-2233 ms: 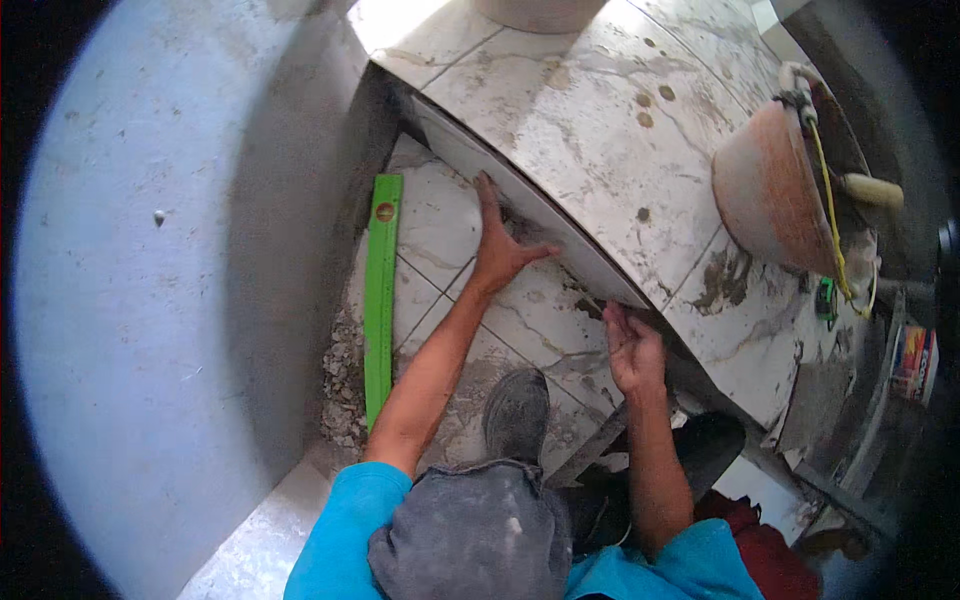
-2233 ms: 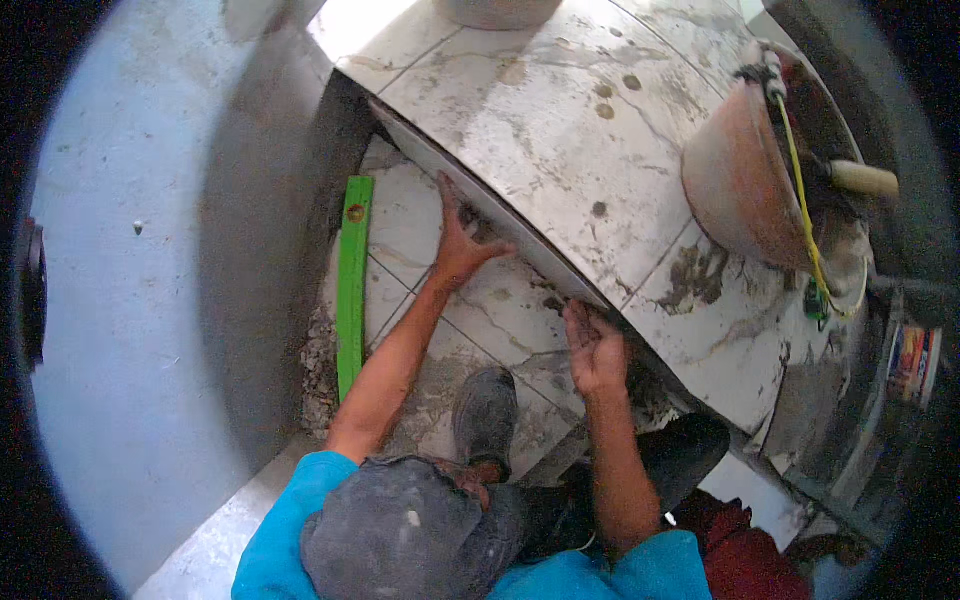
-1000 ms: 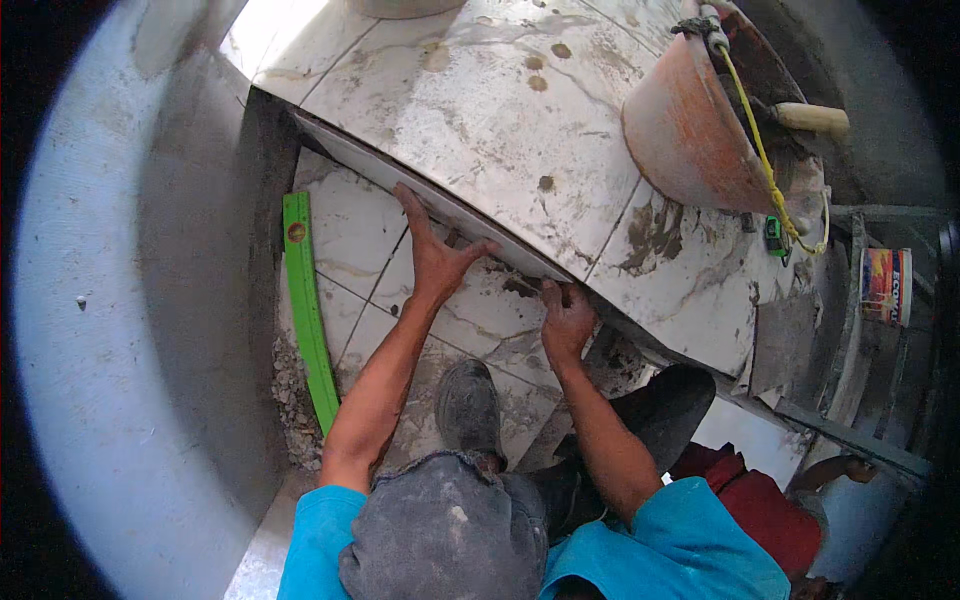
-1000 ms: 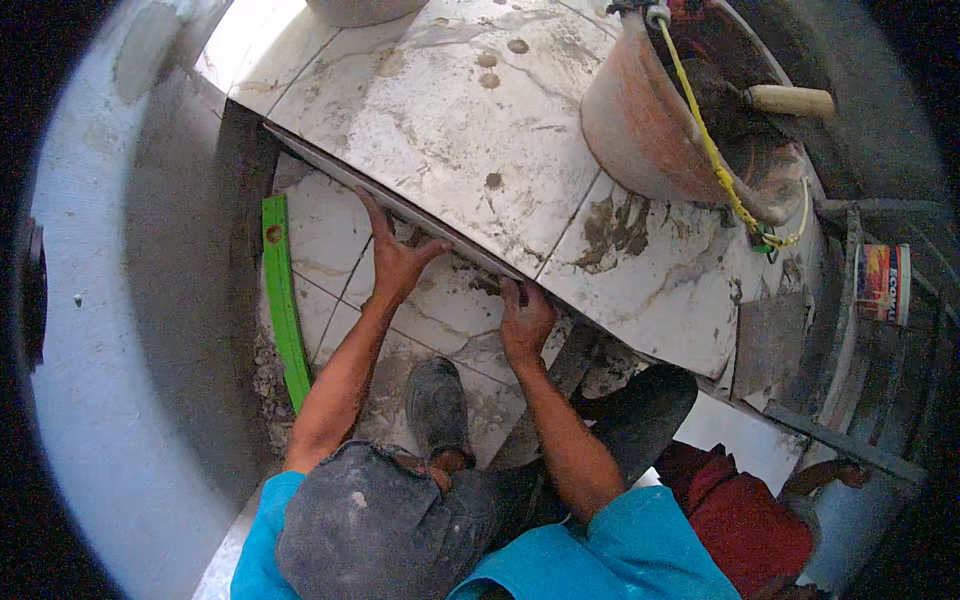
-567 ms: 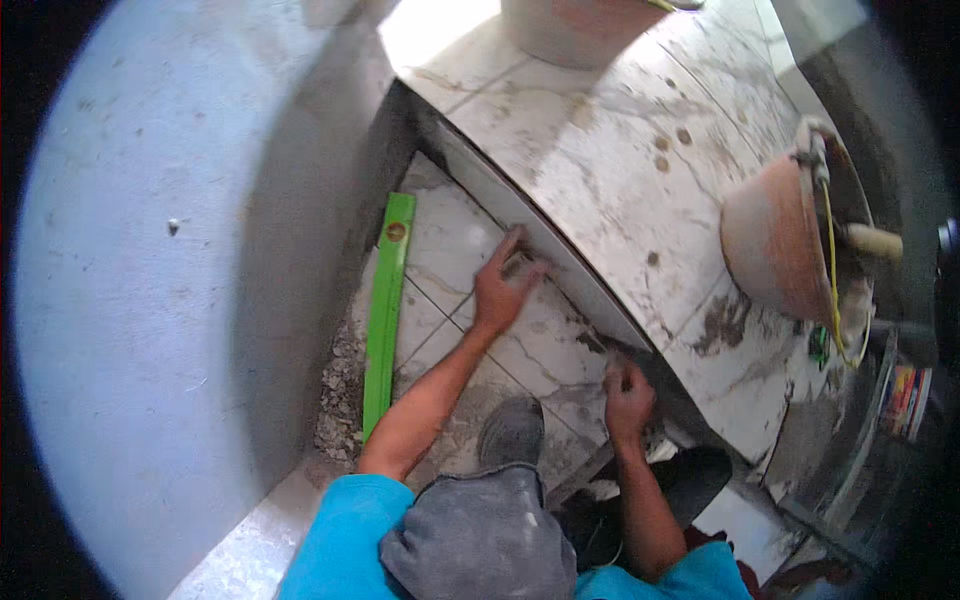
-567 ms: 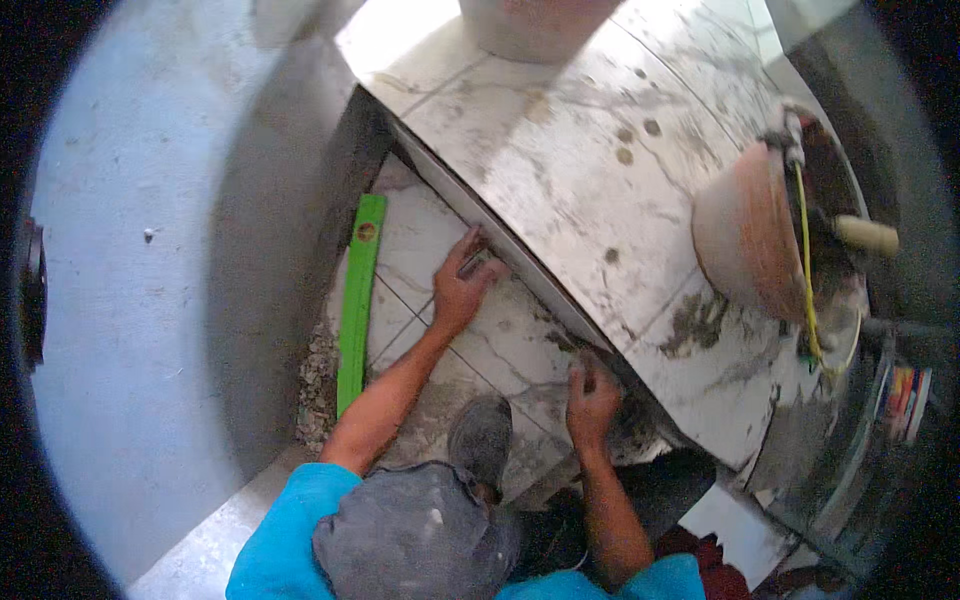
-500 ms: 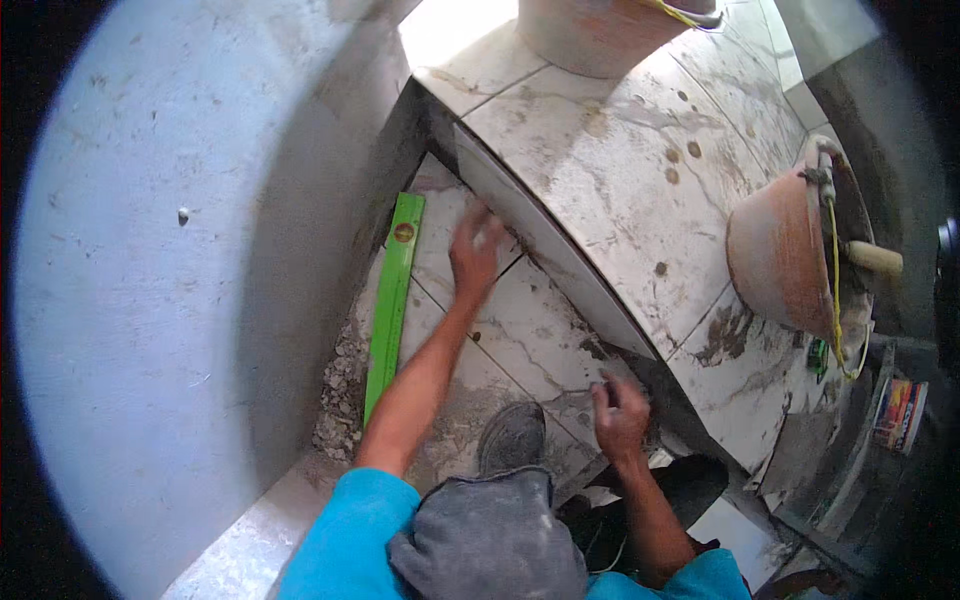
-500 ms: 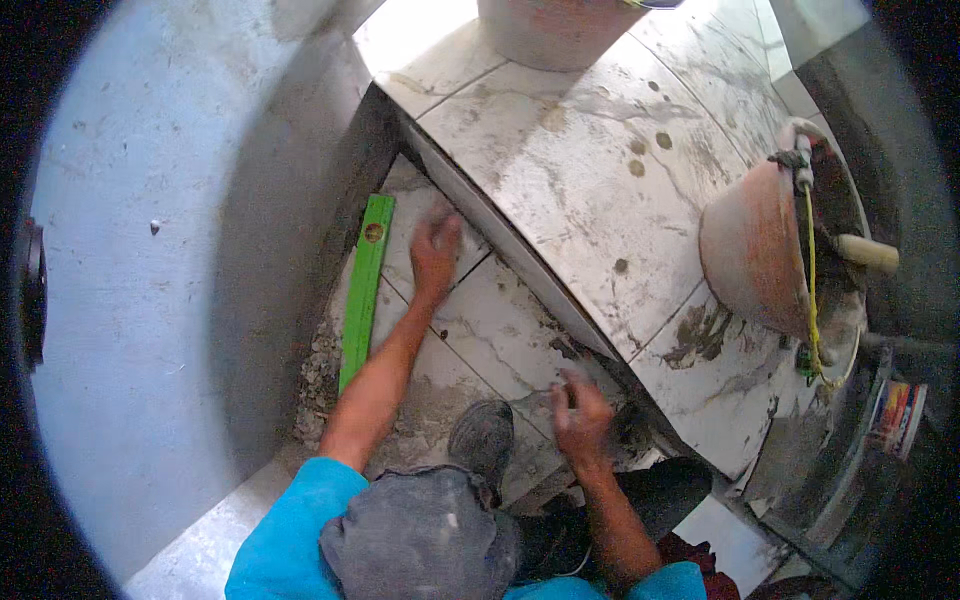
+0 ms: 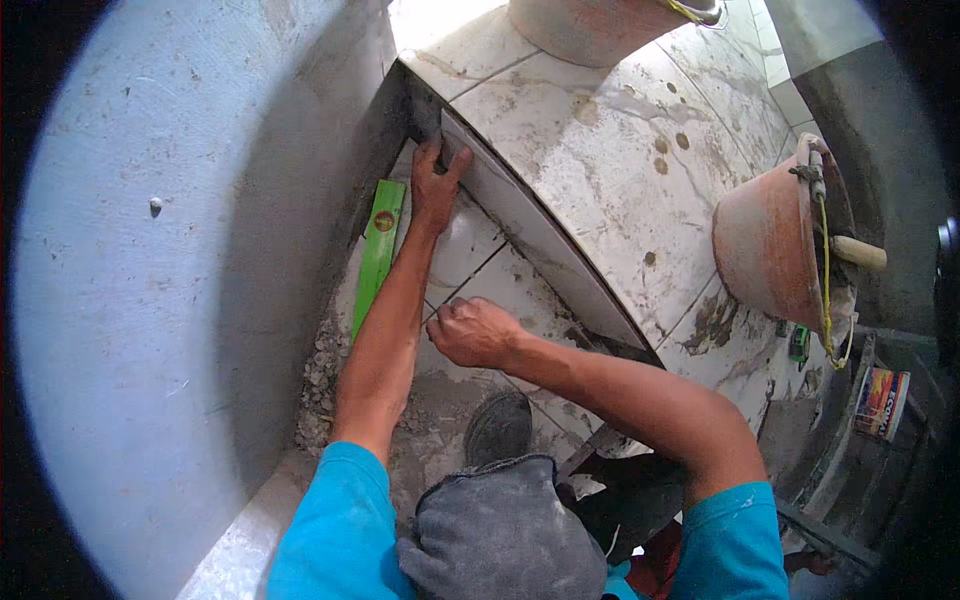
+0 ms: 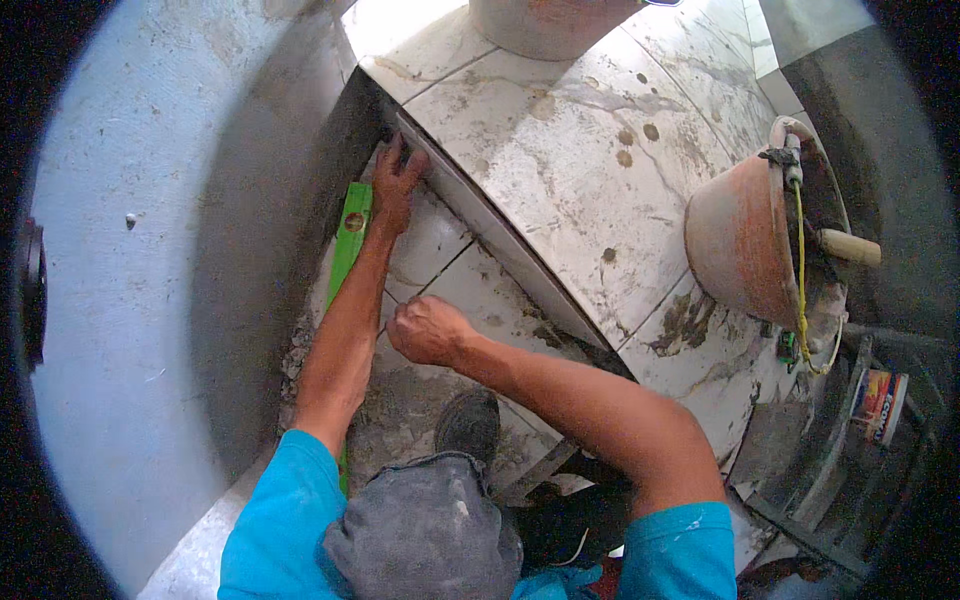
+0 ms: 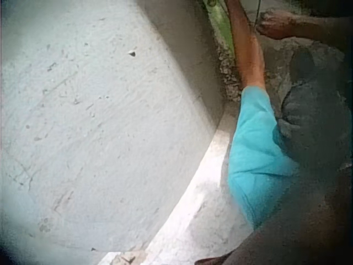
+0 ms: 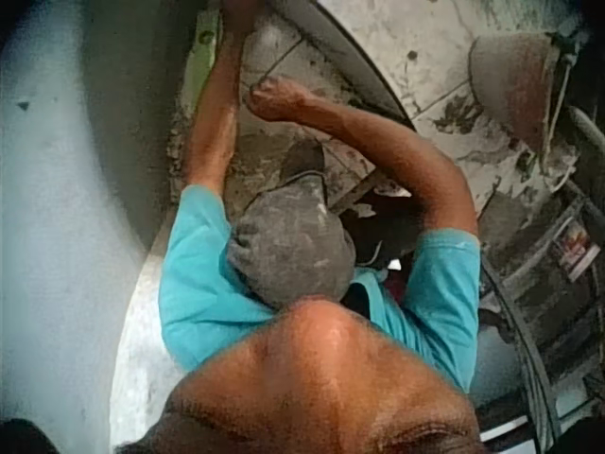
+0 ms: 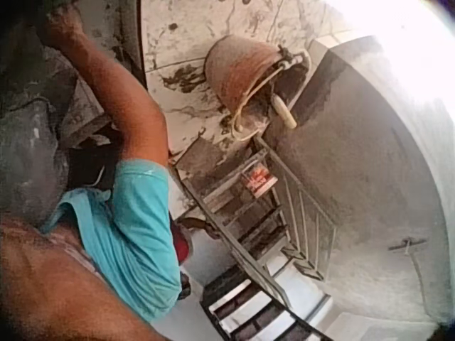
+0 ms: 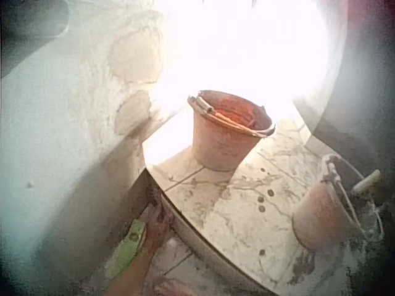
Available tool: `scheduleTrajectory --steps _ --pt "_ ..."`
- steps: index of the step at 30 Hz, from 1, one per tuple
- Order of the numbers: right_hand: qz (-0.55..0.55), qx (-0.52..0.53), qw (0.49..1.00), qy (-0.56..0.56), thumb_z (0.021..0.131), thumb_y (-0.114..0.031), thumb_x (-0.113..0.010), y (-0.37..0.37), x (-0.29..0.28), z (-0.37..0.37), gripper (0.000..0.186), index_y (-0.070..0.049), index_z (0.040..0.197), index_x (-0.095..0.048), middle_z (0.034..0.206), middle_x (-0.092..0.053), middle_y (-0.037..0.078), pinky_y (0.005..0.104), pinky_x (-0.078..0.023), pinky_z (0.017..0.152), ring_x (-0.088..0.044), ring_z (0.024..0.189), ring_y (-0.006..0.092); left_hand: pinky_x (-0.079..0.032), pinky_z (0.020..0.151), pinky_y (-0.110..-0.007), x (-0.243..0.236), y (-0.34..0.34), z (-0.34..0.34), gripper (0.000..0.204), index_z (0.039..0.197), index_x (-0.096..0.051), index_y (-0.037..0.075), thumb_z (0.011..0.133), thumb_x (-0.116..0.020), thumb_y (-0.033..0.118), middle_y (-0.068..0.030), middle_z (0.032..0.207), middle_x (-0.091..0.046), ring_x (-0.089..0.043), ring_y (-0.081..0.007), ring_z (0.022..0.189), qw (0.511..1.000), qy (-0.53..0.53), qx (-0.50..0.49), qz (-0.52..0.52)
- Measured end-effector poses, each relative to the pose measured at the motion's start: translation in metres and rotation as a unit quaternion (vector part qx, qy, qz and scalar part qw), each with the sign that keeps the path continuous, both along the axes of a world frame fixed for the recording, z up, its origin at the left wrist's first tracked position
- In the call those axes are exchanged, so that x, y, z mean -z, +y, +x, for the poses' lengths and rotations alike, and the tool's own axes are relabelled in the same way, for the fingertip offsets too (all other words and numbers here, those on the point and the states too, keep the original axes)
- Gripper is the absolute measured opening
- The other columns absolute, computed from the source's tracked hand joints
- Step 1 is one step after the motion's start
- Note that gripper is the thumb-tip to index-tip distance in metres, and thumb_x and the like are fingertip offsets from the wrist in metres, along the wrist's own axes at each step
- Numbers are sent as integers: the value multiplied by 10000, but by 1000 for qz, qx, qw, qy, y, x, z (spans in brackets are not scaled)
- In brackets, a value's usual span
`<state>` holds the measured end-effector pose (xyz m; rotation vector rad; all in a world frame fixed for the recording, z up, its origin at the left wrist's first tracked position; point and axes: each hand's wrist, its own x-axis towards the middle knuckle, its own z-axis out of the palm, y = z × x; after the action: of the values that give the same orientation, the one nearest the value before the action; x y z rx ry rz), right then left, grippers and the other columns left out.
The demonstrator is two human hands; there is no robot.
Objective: The person installs tiles on a step riser by placing a tile with mortar, tapping it with a wooden tool, wiping the tiled surface with a cloth, and checking its alignment using a spirit level.
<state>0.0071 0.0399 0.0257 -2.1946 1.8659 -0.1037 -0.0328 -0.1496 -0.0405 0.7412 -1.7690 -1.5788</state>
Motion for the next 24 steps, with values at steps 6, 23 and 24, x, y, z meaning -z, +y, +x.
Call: scheduleTrajectory --steps 6,23,24 --pt "112 -35 991 -65 848 -162 -479 -6 -6 -36 201 -5 789 -590 721 -634 200 459 -537 595 -664 680 325 -291 1074 -386 -1 10 1 770 1316 -450 -75 807 -672 459 -250 1336 -427 -405 -348 1259 999 -22 -8 -48" --pt "249 64 966 -36 890 -176 -425 -20 -26 -73 252 -1 883 -607 894 -670 194 467 -535 668 -663 803 364 -345 1033 -390 -7 13 1 707 1269 -483 -84 773 -740 350 -251 1249 -482 -461 -344 1190 996 -23 -39 -74" --pt "184 87 979 11 901 -209 -429 -27 -29 -70 282 9 899 -609 842 -660 216 472 -533 657 -664 766 365 -351 1027 -390 -7 13 1 711 1264 -488 -83 760 -752 344 -247 1245 -487 -467 -342 1183 996 -32 -33 -72"
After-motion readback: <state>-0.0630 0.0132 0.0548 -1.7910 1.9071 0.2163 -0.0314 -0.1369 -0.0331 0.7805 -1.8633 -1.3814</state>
